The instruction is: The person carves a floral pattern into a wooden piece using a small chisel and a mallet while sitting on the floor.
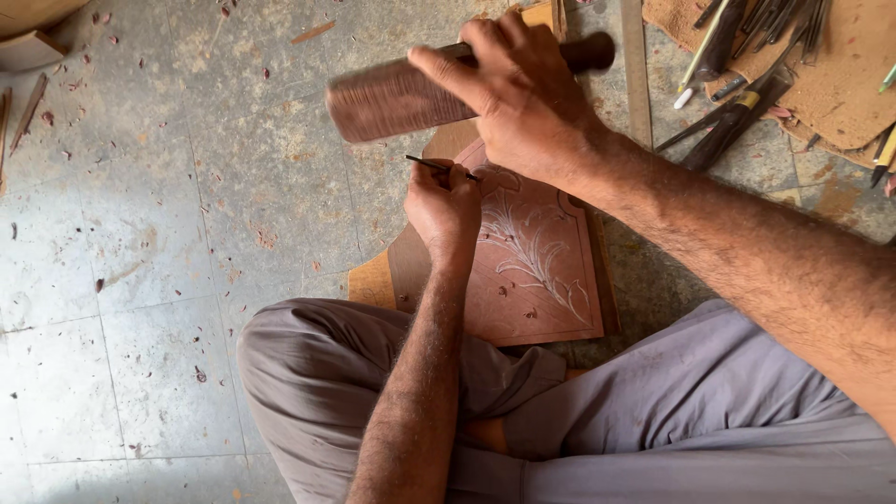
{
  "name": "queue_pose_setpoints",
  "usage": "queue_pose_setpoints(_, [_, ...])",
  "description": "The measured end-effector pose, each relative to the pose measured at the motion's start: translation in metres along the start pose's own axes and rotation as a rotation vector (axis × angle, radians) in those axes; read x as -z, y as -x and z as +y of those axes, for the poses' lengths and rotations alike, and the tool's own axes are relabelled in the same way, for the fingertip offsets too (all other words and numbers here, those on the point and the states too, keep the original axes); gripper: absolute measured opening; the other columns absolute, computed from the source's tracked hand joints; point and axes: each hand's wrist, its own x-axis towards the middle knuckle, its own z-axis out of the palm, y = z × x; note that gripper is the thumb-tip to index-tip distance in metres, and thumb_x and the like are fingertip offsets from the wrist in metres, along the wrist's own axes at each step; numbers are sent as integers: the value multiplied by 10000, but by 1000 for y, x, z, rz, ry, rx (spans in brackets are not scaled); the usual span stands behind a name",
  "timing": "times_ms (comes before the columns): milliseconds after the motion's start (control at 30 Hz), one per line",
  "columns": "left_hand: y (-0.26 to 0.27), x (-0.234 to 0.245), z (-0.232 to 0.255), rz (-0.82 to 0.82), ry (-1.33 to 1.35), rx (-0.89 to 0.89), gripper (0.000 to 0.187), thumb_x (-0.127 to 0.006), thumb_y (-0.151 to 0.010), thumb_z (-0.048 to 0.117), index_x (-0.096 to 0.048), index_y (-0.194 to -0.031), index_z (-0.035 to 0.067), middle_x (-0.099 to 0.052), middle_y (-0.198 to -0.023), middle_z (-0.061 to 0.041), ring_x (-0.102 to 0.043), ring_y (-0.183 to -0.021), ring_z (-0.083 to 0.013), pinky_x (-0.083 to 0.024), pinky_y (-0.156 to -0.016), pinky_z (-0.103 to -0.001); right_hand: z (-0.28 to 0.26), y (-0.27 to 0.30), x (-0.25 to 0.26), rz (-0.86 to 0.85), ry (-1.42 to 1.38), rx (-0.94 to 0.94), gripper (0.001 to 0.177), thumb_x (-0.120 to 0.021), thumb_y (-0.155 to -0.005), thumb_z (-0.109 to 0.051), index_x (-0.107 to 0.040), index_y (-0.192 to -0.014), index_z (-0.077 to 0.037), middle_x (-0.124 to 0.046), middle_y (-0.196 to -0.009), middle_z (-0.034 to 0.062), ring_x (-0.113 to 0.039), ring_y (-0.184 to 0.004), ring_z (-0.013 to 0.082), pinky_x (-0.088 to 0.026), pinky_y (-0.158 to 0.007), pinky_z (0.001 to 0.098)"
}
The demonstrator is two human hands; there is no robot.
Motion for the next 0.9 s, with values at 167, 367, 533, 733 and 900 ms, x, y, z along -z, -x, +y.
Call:
queue_pose_setpoints(167, [5,-1,6,68,-28,-36,73,-696,-867,55,-658,-909,9,-757,-812,-119,-750,-717,-211,-607,-690,-359,-5,-1,2,-27,-39,51,855,-924,-685,-390,-612,-1461,-213,-601,-1222,156,-547,-1166,334,-461,-1006,564])
queue_pose_setpoints(367, [8,-5,5,87,-36,43,66,-705,-861,57,-665,-902,24,-760,-839,-109,-755,-732,-204,-625,-715,-354,-10,-1,1,34,40,118,861,-963,-677,-491,-622,-1424,-234,-589,-1293,188,-541,-1220,321,-424,-1117,564])
queue_pose_setpoints(533, [8,-9,0,114,-34,101,90,-707,-846,55,-673,-926,32,-765,-879,-103,-762,-764,-193,-629,-760,-344,-7,-5,-5,-31,114,129,703,-953,-870,-391,-615,-1468,-243,-579,-1313,169,-544,-1226,316,-418,-1093,560])
queue_pose_setpoints(733, [13,-15,0,191,29,153,120,-711,-846,72,-669,-941,15,-773,-892,-128,-758,-777,-219,-621,-764,-357,-12,0,-13,10,106,41,742,-907,-854,-246,-632,-1538,-317,-582,-1339,118,-541,-1231,265,-397,-1092,521])
queue_pose_setpoints(900, [17,-19,0,193,154,230,108,-690,-876,69,-680,-952,-8,-769,-891,-139,-758,-768,-242,-630,-734,-385,-20,2,-7,3,29,78,734,-897,-755,-365,-632,-1433,-268,-591,-1351,183,-552,-1232,337,-371,-1121,568])
